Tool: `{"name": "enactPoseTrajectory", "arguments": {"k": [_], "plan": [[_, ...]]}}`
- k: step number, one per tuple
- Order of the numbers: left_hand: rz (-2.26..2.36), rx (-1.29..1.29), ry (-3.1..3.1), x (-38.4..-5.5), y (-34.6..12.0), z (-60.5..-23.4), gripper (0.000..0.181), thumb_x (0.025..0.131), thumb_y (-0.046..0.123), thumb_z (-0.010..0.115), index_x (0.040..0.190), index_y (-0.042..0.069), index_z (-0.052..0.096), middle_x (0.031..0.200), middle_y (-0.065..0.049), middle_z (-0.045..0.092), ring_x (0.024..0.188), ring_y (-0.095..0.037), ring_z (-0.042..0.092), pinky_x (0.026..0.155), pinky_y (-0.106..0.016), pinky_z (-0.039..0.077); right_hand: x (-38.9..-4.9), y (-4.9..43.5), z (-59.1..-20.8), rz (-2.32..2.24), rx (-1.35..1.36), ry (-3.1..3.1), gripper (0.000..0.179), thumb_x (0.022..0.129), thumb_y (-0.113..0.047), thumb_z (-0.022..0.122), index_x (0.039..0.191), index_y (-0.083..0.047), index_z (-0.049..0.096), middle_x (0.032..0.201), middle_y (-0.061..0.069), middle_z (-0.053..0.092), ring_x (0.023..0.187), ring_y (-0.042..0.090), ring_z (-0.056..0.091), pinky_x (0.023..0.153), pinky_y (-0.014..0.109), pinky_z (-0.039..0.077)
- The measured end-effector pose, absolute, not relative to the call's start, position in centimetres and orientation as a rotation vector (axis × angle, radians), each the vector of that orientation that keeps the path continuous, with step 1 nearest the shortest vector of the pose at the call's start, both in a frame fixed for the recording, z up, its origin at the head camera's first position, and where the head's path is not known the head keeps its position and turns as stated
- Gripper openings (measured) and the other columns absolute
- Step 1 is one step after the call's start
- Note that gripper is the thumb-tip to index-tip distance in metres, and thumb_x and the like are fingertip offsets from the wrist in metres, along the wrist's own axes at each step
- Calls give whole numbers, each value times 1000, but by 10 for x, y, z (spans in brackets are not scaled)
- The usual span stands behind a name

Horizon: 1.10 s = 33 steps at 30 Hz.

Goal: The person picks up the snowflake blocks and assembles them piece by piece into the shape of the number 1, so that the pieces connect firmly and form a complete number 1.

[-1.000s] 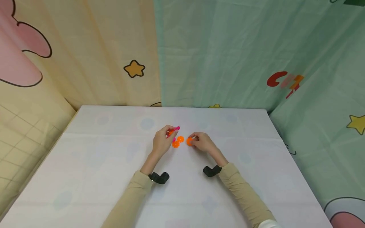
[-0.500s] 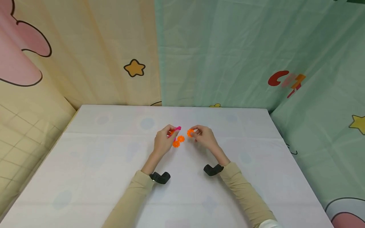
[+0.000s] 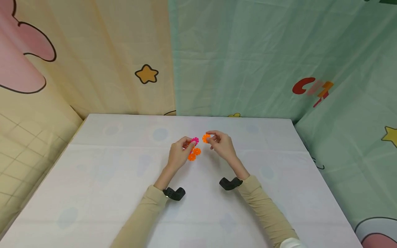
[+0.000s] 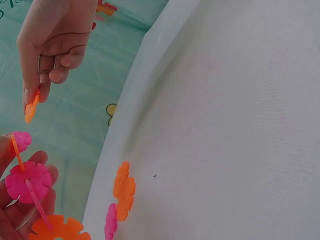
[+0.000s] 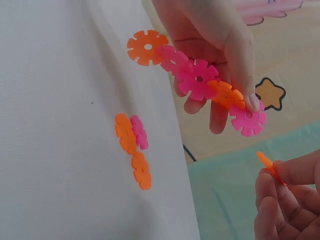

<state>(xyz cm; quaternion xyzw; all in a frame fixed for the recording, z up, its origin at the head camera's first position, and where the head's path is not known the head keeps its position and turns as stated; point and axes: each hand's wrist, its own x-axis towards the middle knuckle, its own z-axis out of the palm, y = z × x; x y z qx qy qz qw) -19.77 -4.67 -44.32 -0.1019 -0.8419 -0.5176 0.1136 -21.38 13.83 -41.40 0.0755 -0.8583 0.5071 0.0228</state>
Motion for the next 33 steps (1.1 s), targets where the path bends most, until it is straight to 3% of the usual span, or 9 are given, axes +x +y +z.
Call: {"name": "enactPoseTrajectory", "arguments": {"k": [10, 16, 24, 33], "plan": [[-1478, -327, -2476, -196, -46, -440, 17, 92, 21, 66, 95, 5, 68, 87, -9, 72, 75, -20, 64, 66, -26, 55, -214, 133, -409, 1619, 247, -2574, 24, 93, -14, 61, 115, -7, 68, 89, 24, 69, 72, 45, 63, 56, 21, 48], [-1463, -340, -2479, -196, -44, -440, 16, 91, 20, 67, 95, 6, 68, 86, -9, 71, 72, -19, 63, 64, -23, 53, -214, 128, -407, 1623, 235, -2538, 24, 92, -14, 62, 114, -6, 68, 86, 15, 72, 72, 44, 63, 58, 22, 50], [-1421, -373, -2489, -197, -40, -439, 14, 91, 20, 67, 97, 7, 67, 83, -7, 70, 68, -17, 59, 60, -20, 51, -214, 124, -408, 1619, 218, -2470, 23, 91, -17, 66, 111, -7, 69, 86, 19, 72, 64, 38, 65, 51, 20, 46], [-1403, -359, -2442, -197, -36, -438, 15, 90, 21, 67, 95, 7, 67, 81, -7, 70, 71, -17, 60, 60, -18, 50, -210, 119, -411, 1626, 227, -2403, 21, 90, -14, 66, 108, -4, 68, 81, 16, 72, 62, 36, 67, 55, 19, 50]]}}
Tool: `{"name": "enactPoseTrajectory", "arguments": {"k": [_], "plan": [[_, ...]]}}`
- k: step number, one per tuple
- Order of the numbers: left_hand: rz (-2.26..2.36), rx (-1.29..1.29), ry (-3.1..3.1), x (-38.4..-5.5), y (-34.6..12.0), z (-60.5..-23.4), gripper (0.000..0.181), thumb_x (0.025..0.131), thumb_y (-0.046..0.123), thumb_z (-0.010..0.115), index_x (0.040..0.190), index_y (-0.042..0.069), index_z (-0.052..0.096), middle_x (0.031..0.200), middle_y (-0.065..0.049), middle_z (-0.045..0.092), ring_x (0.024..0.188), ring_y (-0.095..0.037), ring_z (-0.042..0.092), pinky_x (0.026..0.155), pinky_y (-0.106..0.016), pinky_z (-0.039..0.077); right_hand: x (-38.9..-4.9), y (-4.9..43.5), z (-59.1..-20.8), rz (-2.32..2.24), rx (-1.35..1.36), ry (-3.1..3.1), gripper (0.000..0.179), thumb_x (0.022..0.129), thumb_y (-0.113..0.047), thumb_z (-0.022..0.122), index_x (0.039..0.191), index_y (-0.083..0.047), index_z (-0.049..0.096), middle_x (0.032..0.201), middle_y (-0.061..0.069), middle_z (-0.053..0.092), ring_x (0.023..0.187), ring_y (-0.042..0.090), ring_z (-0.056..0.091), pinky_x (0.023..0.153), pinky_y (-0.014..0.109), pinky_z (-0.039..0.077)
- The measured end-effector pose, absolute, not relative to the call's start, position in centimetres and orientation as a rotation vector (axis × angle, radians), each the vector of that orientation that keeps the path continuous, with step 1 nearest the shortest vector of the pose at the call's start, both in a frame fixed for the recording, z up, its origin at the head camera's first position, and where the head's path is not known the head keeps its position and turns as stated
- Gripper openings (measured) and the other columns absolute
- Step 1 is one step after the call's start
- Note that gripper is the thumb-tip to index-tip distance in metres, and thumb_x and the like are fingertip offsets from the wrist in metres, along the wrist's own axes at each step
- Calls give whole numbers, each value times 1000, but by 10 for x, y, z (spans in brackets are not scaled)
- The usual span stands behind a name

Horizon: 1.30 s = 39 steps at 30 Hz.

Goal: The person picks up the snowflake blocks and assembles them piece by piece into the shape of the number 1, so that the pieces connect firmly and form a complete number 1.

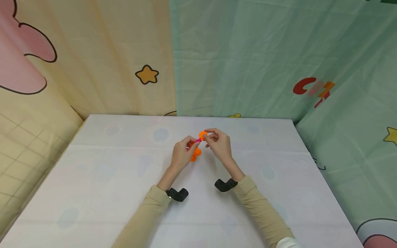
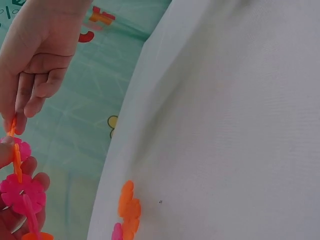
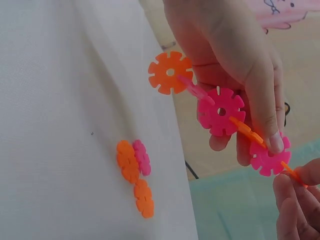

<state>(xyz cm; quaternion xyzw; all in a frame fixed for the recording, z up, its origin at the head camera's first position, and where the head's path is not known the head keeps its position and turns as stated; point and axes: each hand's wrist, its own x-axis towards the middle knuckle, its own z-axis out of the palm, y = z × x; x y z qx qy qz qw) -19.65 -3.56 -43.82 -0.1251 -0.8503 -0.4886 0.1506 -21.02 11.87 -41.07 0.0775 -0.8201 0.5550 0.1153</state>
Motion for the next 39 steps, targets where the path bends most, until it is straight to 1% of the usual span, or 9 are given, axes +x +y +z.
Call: {"name": "enactPoseTrajectory", "arguments": {"k": [4, 11, 14, 19, 22, 24, 31, 34, 39], "plan": [[-1403, -372, -2394, -196, -33, -439, 14, 90, 19, 67, 94, 6, 67, 83, -8, 71, 72, -18, 61, 59, -17, 49, -210, 117, -411, 1612, 231, -2375, 19, 89, -11, 66, 107, -3, 69, 79, 16, 71, 62, 32, 68, 54, 19, 49], [-1392, -338, -2354, -194, -33, -442, 11, 89, 16, 67, 91, 6, 68, 81, -8, 71, 66, -17, 59, 55, -17, 46, -211, 115, -408, 1635, 268, -2383, 17, 88, -4, 64, 104, 0, 70, 76, 19, 71, 62, 36, 67, 48, 19, 45], [-1393, -323, -2333, -194, -33, -442, 11, 89, 16, 67, 91, 5, 68, 79, -9, 71, 63, -17, 58, 54, -17, 45, -213, 114, -407, 1638, 249, -2399, 17, 88, -6, 65, 104, 0, 70, 76, 18, 71, 60, 32, 67, 49, 19, 47], [-1409, -308, -2286, -195, -32, -441, 12, 89, 17, 67, 90, 4, 68, 75, -10, 70, 60, -17, 56, 52, -17, 43, -215, 112, -406, 1694, 208, -2377, 17, 88, -7, 67, 103, -1, 71, 76, 19, 70, 53, 17, 65, 52, 20, 50], [-1424, -303, -2261, -195, -31, -442, 13, 89, 16, 68, 89, 4, 68, 73, -11, 69, 58, -16, 54, 52, -17, 42, -215, 111, -406, 1732, 194, -2353, 17, 87, -7, 67, 102, -1, 71, 76, 20, 70, 51, 13, 64, 53, 20, 50], [-1432, -304, -2252, -195, -31, -443, 13, 89, 16, 67, 89, 3, 68, 72, -13, 68, 56, -16, 52, 51, -17, 41, -215, 111, -407, 1748, 183, -2348, 17, 87, -6, 67, 103, -1, 71, 76, 19, 70, 52, 16, 64, 53, 20, 51], [-1444, -301, -2235, -195, -29, -450, 14, 89, 16, 67, 88, 2, 66, 70, -15, 65, 53, -15, 47, 49, -16, 38, -214, 111, -409, 1794, 147, -2373, 19, 87, -6, 66, 104, 1, 70, 76, 20, 70, 64, 46, 63, 50, 19, 47], [-1425, -314, -2229, -195, -29, -451, 15, 89, 17, 67, 89, 2, 66, 68, -12, 64, 53, -15, 47, 49, -16, 38, -214, 111, -411, 1800, 131, -2380, 19, 87, -6, 66, 104, 1, 70, 78, 23, 69, 64, 45, 62, 50, 19, 46], [-1389, -343, -2236, -197, -29, -447, 14, 89, 16, 67, 88, 2, 66, 66, -11, 62, 54, -15, 47, 51, -16, 39, -214, 111, -412, 1806, 124, -2363, 20, 87, -7, 67, 105, 0, 70, 78, 22, 69, 64, 46, 61, 50, 18, 46]]}}
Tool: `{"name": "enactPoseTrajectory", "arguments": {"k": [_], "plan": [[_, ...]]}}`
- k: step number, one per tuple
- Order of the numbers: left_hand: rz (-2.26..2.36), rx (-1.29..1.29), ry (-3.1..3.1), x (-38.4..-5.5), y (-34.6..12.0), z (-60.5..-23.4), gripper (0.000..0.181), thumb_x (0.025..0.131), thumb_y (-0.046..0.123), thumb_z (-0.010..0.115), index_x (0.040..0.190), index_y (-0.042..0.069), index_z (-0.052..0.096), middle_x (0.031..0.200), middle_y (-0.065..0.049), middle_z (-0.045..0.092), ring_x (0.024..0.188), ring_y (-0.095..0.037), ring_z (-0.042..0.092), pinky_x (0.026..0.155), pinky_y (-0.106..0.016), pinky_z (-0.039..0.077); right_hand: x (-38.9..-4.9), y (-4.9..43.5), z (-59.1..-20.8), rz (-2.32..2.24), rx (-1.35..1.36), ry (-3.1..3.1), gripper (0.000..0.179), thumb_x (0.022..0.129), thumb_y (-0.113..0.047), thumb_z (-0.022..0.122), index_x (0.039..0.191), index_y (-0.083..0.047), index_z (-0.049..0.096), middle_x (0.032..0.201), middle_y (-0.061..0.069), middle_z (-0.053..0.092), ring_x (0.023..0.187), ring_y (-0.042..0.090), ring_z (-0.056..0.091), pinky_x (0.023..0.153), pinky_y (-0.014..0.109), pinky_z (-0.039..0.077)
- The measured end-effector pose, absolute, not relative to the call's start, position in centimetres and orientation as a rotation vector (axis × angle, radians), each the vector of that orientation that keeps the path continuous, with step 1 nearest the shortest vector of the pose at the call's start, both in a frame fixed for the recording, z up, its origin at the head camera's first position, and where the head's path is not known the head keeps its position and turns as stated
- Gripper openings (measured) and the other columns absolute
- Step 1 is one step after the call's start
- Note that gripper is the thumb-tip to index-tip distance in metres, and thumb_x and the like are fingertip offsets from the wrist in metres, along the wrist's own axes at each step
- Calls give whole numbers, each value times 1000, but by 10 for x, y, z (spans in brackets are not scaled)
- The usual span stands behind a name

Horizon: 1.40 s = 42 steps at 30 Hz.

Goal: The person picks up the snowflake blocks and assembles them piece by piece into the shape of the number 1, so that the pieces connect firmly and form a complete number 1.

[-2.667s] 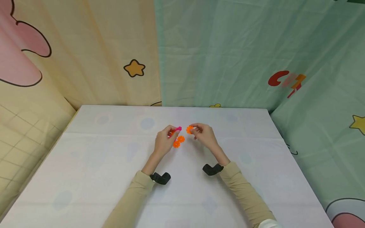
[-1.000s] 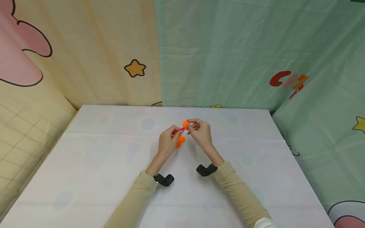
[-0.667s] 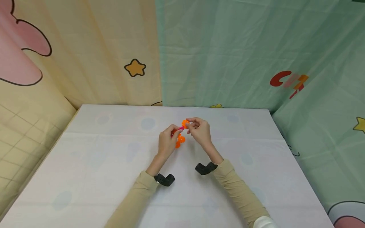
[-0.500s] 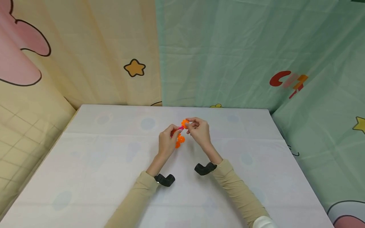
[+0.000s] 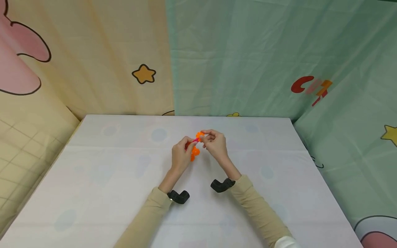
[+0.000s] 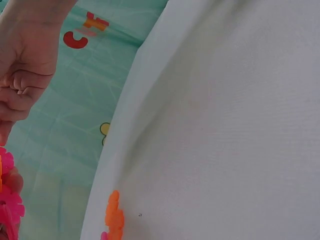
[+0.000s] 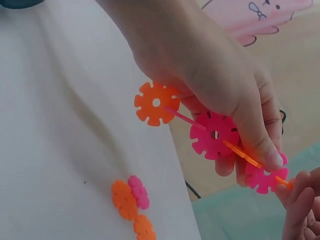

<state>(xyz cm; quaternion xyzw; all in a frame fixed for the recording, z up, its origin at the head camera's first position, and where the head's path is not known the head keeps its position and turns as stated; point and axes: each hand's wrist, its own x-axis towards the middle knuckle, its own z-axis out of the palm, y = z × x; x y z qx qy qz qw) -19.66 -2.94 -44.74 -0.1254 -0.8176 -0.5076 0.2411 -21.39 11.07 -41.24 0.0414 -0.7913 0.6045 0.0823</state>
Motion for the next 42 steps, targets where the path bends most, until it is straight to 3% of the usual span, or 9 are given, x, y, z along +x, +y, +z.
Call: {"name": "enactPoseTrajectory", "arguments": {"k": [14, 20, 28, 34, 38, 42], "plan": [[-1392, -371, -2305, -196, -40, -449, 15, 87, 17, 70, 92, 4, 68, 77, -9, 70, 58, -13, 50, 52, -16, 41, -216, 118, -418, 1797, 194, -2455, 21, 90, -13, 66, 108, -3, 70, 86, 18, 71, 78, 47, 61, 50, 19, 45], [-1410, -406, -2302, -196, -44, -447, 14, 88, 14, 69, 96, 3, 68, 83, -9, 71, 64, -15, 55, 58, -15, 46, -217, 121, -415, 1758, 226, -2526, 25, 92, -18, 62, 113, -6, 69, 93, 17, 71, 71, 28, 58, 52, 20, 45], [-1411, -435, -2354, -197, -50, -448, 21, 84, 16, 74, 101, 5, 67, 91, -9, 72, 72, -17, 61, 68, -18, 52, -218, 121, -418, 1846, 216, -2553, 34, 92, -17, 62, 123, -2, 60, 98, 27, 68, 85, 48, 56, 53, 21, 44], [-1245, -416, -2400, -199, -52, -448, 28, 81, 25, 78, 100, 7, 66, 82, -9, 69, 59, -14, 49, 55, -20, 40, -219, 120, -418, 1841, 232, -2570, 30, 91, -14, 63, 119, -5, 63, 95, 27, 68, 72, 33, 59, 54, 23, 45], [-1203, -387, -2405, -199, -54, -447, 27, 81, 25, 78, 98, 8, 67, 81, -9, 70, 57, -14, 50, 54, -19, 41, -220, 120, -419, 1859, 262, -2571, 31, 91, -15, 63, 120, -4, 63, 98, 28, 67, 67, 22, 58, 54, 24, 45], [-1209, -350, -2435, -199, -57, -447, 26, 82, 25, 76, 99, 8, 67, 82, -8, 70, 60, -16, 54, 56, -20, 44, -220, 120, -422, 1856, 295, -2573, 31, 93, -18, 62, 120, -3, 63, 100, 25, 68, 69, 23, 60, 54, 22, 45]]}}
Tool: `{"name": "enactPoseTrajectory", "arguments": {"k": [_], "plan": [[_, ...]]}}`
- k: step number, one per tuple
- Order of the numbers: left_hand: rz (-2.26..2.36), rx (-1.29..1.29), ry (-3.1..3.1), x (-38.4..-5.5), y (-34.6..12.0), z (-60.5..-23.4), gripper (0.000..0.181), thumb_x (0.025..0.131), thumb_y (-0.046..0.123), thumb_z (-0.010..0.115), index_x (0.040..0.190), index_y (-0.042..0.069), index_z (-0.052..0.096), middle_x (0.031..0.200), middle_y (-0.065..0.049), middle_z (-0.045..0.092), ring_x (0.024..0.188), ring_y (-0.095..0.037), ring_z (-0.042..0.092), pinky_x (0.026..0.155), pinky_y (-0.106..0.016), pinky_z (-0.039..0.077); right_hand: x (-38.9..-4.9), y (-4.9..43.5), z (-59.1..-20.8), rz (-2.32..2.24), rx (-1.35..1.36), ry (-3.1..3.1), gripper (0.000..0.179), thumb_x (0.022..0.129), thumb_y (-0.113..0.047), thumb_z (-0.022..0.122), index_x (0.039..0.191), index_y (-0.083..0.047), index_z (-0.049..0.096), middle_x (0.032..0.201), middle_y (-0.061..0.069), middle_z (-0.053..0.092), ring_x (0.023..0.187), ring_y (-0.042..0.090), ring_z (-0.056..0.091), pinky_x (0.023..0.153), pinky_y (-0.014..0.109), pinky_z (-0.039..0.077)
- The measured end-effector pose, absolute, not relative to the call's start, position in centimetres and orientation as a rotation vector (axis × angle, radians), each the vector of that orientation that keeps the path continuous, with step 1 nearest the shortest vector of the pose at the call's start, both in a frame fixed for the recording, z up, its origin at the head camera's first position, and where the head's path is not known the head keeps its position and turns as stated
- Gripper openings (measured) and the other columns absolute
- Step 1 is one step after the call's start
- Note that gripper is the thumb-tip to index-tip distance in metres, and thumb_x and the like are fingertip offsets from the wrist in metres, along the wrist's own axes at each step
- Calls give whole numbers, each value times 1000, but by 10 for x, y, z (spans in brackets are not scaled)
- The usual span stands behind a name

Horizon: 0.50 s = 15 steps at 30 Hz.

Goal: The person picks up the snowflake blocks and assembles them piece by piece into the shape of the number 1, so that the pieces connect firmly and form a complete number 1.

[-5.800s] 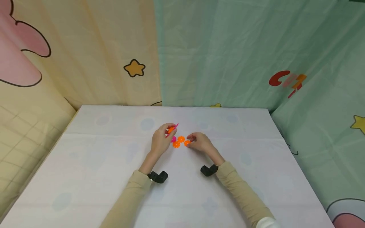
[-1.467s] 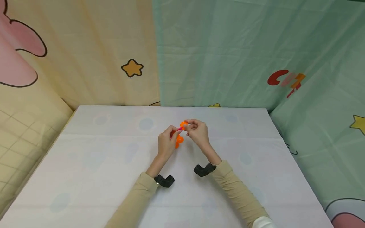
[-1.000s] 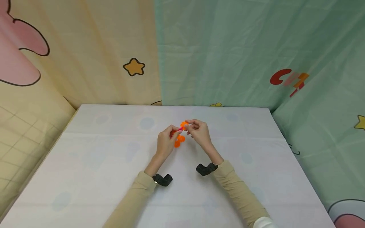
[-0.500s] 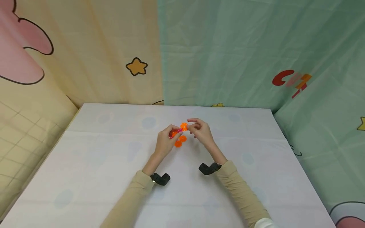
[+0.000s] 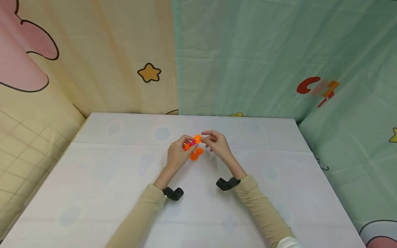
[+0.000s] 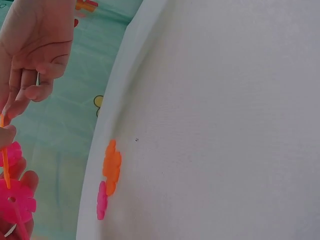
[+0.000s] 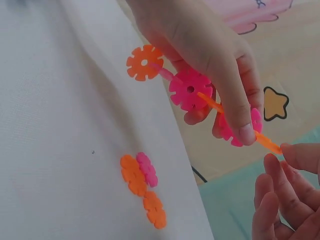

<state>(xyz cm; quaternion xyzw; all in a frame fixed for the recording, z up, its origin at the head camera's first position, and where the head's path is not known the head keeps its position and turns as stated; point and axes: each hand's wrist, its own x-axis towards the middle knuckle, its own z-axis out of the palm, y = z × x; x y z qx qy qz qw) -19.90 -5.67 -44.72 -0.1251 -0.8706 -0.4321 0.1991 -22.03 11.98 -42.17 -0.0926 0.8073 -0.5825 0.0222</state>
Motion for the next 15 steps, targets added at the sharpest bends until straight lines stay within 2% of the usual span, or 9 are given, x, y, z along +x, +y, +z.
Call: {"name": "enactPoseTrajectory", "arguments": {"k": [7, 15], "plan": [[-1259, -274, -2549, -199, -66, -447, 28, 86, 28, 72, 108, 13, 65, 85, -8, 70, 64, -17, 55, 58, -22, 45, -221, 121, -428, -1767, -273, 2525, 31, 95, -25, 61, 119, -6, 63, 101, 20, 68, 81, 43, 61, 55, 20, 47], [-1265, -234, -2600, -199, -75, -448, 28, 88, 29, 70, 112, 15, 65, 91, -8, 69, 73, -20, 57, 65, -24, 47, -226, 123, -443, -1657, -180, 2544, 29, 91, -15, 65, 119, -6, 63, 101, 16, 65, 78, 39, 60, 53, 21, 45]]}}
